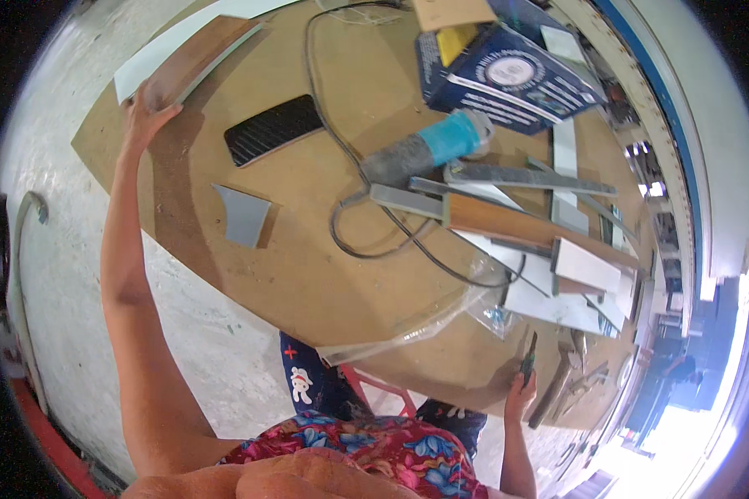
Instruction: The person trims the edges of wooden pieces using a utility knife. The person then files the edges of a white panel using a metal rod before placing it on the table and picking up a phone.
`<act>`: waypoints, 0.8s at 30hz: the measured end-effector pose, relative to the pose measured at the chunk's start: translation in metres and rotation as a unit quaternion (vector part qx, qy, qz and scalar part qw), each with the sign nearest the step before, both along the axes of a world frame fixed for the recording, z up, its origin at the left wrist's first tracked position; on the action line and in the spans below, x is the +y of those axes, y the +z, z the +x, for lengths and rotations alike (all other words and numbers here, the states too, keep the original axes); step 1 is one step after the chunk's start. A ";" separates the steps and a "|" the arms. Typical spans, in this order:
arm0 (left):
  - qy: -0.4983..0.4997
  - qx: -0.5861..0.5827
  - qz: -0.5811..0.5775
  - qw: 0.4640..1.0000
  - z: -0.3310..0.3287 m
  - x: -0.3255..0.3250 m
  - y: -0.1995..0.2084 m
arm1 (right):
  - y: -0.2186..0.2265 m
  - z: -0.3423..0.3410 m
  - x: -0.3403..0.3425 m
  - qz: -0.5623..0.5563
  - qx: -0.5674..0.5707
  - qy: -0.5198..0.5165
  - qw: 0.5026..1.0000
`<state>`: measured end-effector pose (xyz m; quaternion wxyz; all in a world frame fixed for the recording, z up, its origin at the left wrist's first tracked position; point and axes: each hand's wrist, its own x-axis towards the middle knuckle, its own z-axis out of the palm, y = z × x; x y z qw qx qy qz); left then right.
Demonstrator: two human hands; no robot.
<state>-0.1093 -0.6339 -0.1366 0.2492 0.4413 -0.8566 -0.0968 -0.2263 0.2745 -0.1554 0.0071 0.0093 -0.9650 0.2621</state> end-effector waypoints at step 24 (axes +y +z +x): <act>-0.202 0.384 0.825 0.363 0.132 0.530 0.108 | 0.024 0.002 0.012 -0.290 0.027 0.026 0.956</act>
